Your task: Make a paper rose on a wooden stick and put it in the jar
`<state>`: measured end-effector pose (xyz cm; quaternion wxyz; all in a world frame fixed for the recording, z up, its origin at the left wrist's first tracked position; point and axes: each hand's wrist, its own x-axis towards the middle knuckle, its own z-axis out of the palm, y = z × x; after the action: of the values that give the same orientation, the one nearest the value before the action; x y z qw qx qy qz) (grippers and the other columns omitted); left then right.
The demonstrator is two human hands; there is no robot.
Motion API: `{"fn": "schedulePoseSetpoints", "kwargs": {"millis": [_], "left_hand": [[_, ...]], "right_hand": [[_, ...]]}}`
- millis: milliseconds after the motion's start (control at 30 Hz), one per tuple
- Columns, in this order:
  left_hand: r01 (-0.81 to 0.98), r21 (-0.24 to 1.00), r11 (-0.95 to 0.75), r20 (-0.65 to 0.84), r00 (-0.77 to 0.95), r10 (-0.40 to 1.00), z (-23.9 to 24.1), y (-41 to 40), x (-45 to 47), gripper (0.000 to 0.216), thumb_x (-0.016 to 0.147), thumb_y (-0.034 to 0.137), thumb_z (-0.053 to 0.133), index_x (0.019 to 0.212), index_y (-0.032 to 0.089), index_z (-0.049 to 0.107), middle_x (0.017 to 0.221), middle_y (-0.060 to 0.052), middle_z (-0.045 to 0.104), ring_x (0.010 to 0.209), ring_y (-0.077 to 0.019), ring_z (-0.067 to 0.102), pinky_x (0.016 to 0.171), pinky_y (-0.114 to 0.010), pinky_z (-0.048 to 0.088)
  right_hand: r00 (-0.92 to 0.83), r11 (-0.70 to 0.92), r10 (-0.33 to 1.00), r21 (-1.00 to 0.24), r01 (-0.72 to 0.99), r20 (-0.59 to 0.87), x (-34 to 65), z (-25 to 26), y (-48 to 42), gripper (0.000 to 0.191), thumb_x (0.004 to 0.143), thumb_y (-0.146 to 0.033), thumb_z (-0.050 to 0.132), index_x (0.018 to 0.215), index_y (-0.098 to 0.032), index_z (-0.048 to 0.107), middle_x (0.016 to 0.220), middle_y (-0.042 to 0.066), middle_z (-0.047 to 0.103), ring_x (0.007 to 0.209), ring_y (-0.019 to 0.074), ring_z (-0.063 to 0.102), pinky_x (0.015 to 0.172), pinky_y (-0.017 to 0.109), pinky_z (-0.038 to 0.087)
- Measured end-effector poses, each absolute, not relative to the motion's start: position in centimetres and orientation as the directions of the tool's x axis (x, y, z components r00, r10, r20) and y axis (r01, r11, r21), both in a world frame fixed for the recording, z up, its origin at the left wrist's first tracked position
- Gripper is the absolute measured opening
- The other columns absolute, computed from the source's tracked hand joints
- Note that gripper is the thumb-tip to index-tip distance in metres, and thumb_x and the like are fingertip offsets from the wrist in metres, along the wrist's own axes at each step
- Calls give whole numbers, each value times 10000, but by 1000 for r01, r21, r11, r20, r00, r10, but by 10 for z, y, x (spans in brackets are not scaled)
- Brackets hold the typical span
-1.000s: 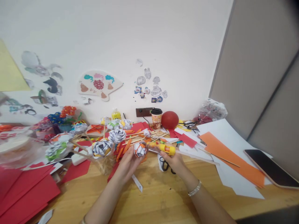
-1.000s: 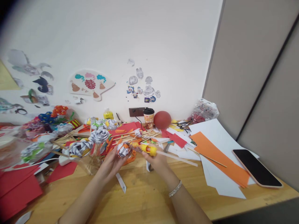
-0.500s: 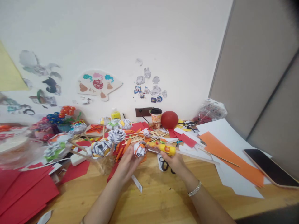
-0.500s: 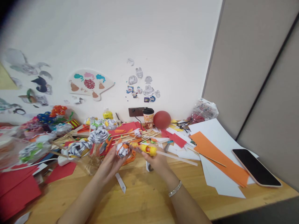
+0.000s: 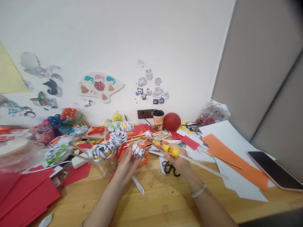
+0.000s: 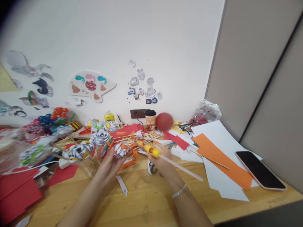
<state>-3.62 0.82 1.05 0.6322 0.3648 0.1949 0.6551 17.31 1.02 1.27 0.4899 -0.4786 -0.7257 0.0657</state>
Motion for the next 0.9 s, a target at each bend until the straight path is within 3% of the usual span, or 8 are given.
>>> {"fn": "schedulePoseSetpoints", "kwargs": {"millis": [133,267,467,600,733,800,900], "left_hand": [[-649,757,-79,180,90,980,12,6,-37,221,819,305,513,990,185,584,989,-56,658,904,-211,627,790,-382,527],[-621,783,-32,143,130,981,10,4,-34,236,837,297,480,939,133,616,928,-87,671,855,-205,639,800,-368,522],[-669,743,16,139,178,974,3,3,-34,217,787,294,567,949,161,623,984,-57,661,922,-183,609,923,-384,437],[-639,768,48,143,244,959,4,-1,-33,283,742,351,614,960,171,620,1014,-56,647,932,-183,596,918,-385,431],[-559,826,69,117,290,950,7,-6,-30,314,718,368,635,972,185,614,974,-54,649,862,-175,608,833,-348,482],[-499,861,99,78,322,943,8,-8,-28,319,716,369,635,976,186,609,947,-59,649,812,-165,616,774,-312,502],[-462,879,121,46,335,941,11,-10,-25,314,728,367,623,982,185,600,941,-63,643,788,-157,619,725,-280,509]], "right_hand": [[49,323,773,-459,827,633,181,11,24,208,795,-389,486,792,-193,558,761,40,598,733,188,538,630,255,372],[109,95,860,-368,925,498,191,-1,43,176,755,-291,554,861,-151,565,895,108,596,887,243,500,725,292,357],[164,18,915,-441,897,369,201,-22,55,223,696,-270,600,865,-124,612,875,138,596,897,272,485,753,334,344],[123,96,923,-529,843,365,198,-16,53,220,629,-175,617,848,-156,630,889,98,594,918,251,491,762,316,362],[-22,339,885,-612,715,465,182,5,35,263,747,-117,473,939,-216,622,1017,44,586,983,184,500,839,293,380],[-220,611,790,-713,344,572,172,12,24,238,822,-175,443,951,-225,636,1026,42,590,1006,176,504,876,311,377],[-319,691,704,-715,101,635,161,14,12,224,844,-197,465,958,-251,649,1003,31,590,991,168,509,891,327,374]]}}
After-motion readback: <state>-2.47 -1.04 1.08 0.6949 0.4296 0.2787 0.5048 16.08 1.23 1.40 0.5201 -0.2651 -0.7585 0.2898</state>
